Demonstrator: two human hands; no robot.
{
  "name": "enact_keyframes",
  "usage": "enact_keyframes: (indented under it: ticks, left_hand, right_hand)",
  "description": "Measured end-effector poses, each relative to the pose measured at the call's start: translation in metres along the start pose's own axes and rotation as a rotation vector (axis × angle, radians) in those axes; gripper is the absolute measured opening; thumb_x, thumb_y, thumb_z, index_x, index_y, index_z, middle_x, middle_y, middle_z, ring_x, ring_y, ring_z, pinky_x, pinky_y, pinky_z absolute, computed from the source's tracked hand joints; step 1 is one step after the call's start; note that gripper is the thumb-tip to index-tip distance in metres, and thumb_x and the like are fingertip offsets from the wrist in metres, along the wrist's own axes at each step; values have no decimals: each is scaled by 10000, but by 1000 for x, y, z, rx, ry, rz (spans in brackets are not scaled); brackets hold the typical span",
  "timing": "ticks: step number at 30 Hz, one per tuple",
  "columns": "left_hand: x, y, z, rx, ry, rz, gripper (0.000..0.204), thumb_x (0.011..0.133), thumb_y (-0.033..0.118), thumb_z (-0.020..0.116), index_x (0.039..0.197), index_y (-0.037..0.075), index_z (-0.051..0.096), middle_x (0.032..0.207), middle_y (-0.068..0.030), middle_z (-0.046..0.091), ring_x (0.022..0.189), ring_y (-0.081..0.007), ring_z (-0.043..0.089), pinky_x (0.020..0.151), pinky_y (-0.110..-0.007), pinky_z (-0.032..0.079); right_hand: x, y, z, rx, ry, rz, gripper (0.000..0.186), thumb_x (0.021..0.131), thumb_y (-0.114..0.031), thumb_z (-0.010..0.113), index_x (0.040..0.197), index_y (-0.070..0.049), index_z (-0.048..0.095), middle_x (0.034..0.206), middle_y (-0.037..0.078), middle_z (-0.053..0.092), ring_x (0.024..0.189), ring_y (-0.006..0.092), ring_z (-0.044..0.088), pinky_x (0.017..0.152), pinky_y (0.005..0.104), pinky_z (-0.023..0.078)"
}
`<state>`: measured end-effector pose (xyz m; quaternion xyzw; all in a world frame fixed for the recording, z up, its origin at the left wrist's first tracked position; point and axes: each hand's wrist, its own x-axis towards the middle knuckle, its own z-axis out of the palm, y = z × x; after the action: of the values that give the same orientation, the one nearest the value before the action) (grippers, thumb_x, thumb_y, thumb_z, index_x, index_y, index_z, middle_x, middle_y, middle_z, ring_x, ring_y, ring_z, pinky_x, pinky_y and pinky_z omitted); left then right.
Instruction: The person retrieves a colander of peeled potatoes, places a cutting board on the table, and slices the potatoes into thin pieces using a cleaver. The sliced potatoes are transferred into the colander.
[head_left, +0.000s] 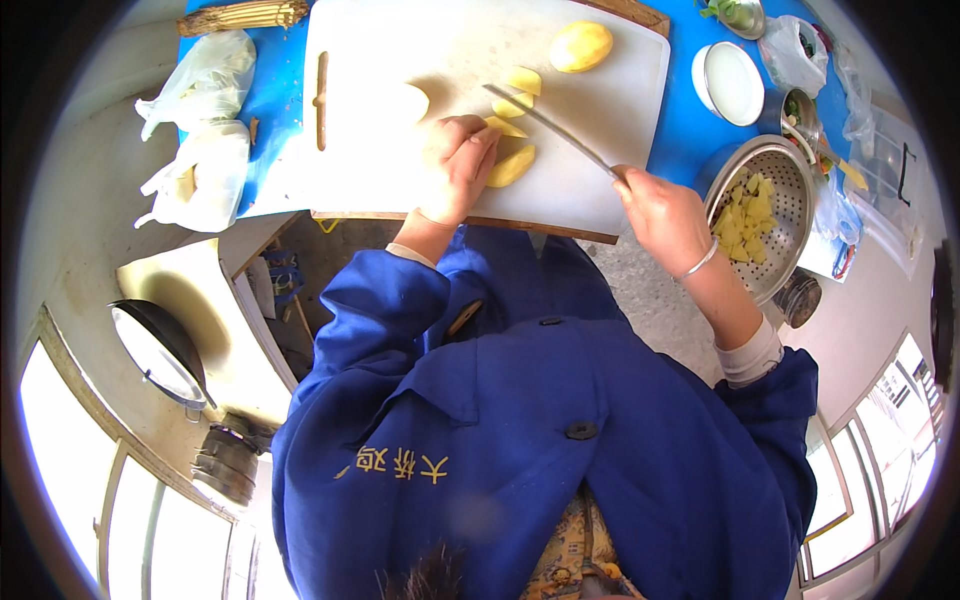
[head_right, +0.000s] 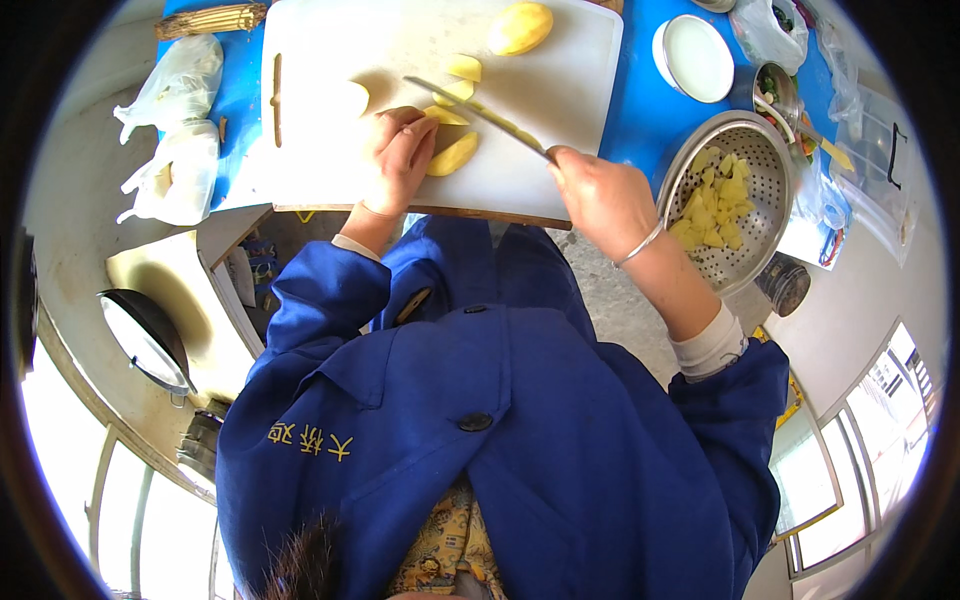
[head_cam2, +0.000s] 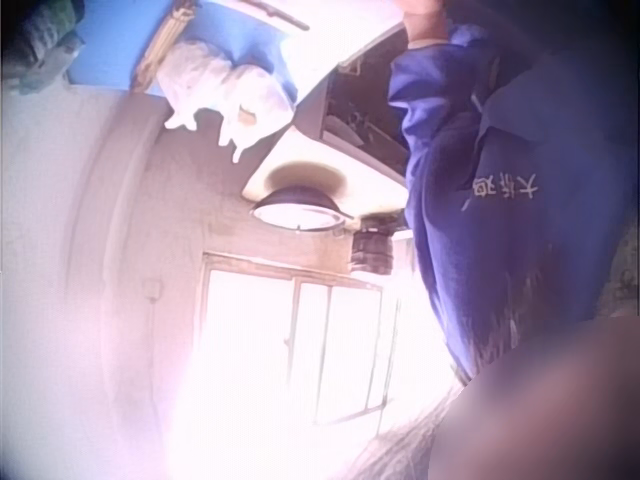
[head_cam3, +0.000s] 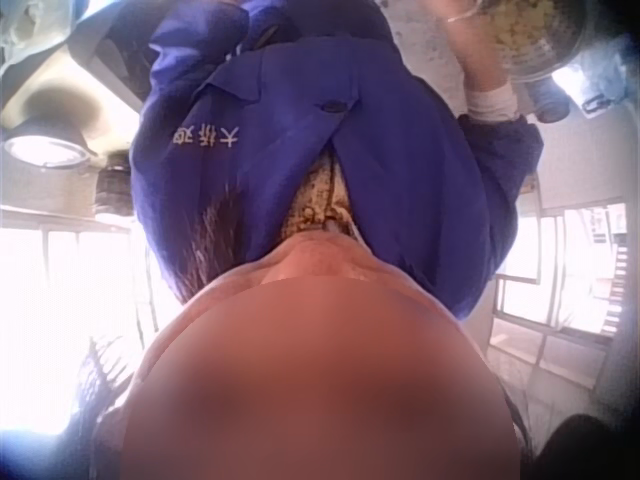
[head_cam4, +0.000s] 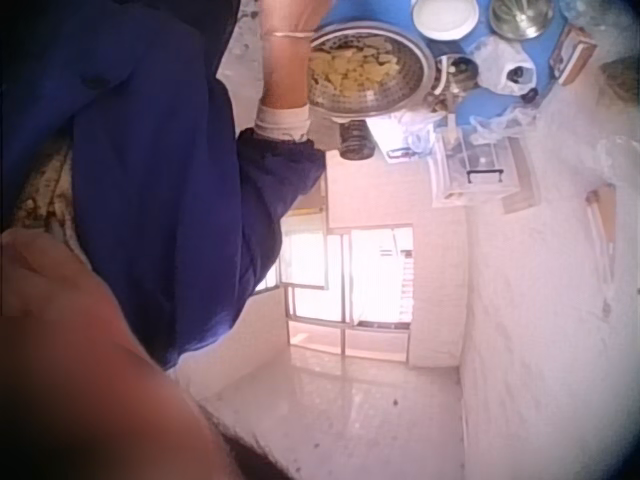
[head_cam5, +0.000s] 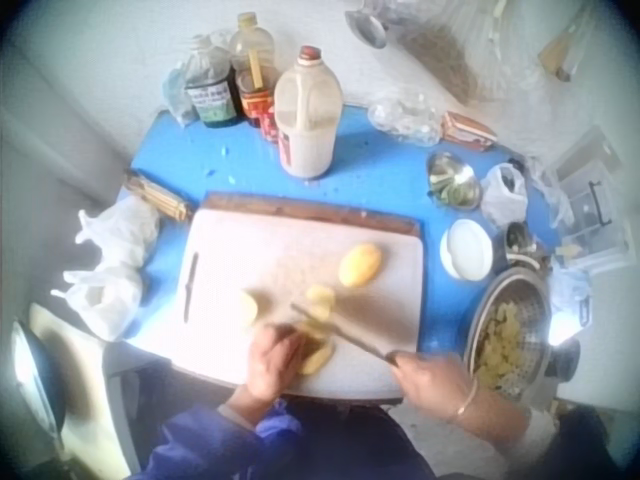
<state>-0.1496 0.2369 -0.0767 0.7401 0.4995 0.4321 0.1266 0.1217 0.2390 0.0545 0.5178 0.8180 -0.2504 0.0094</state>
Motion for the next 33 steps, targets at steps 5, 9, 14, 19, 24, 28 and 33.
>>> enact_keyframes:
  ticks: [5, 9, 14, 19, 24, 28, 33]
  left_hand:
    - [-1, 0, 1, -35, 11, 18, 264, 740, -82, 803, 983, 10, 759, 1013, -119, 702, 914, -318, 673, 806, -392, 550]
    - [-6, 2, 2, -25, -12, -21, 291, 718, -102, 786, 985, 10, 757, 1018, -130, 701, 933, -340, 665, 808, -405, 546]
    - [-8, 2, 5, -24, -1, -33, 303, 709, -106, 782, 987, 13, 754, 1014, -133, 697, 929, -347, 661, 817, -414, 547]
    - [-7, 0, 6, -8, 31, -19, 299, 726, -103, 787, 999, 18, 765, 998, -127, 695, 918, -325, 669, 804, -398, 557]
    - [-8, 3, 5, -9, 38, -38, 297, 720, -95, 789, 993, 21, 775, 979, -113, 694, 885, -301, 670, 770, -376, 561]
    - [-9, 4, 4, -12, 48, -58, 281, 723, -82, 802, 985, 17, 774, 967, -110, 698, 880, -298, 676, 768, -374, 565]
    - [-9, 3, 5, 4, 52, -55, 263, 738, -83, 812, 979, 13, 771, 975, -117, 711, 890, -302, 688, 781, -376, 573]
  right_hand:
    - [-12, -17, -5, -3, -53, 0, 147, 997, -168, 640, 1072, -44, 667, 828, 156, 705, 693, 355, 690, 591, 439, 534]
    - [-15, -23, -11, -38, -85, -40, 121, 983, -131, 612, 1056, -38, 641, 771, 146, 700, 664, 330, 700, 570, 426, 544]
    - [-14, -23, -18, -71, -121, -63, 82, 951, -97, 606, 1007, -38, 602, 761, 144, 686, 673, 341, 704, 573, 437, 545]
    - [22, -18, 10, -123, -171, -31, 113, 988, -168, 608, 996, -55, 607, 795, 160, 690, 701, 374, 690, 597, 468, 534]
    - [32, -7, 16, -11, -102, -37, 166, 1008, -208, 630, 987, -44, 625, 780, 172, 678, 711, 392, 674, 617, 474, 532]
    - [9, -13, -10, -45, -165, -36, 160, 1007, -199, 629, 1014, -39, 631, 794, 171, 688, 712, 386, 678, 615, 472, 530]
    - [17, -20, -5, -82, -273, 11, 146, 1005, -189, 626, 1016, -43, 628, 801, 172, 694, 712, 384, 681, 610, 475, 529]
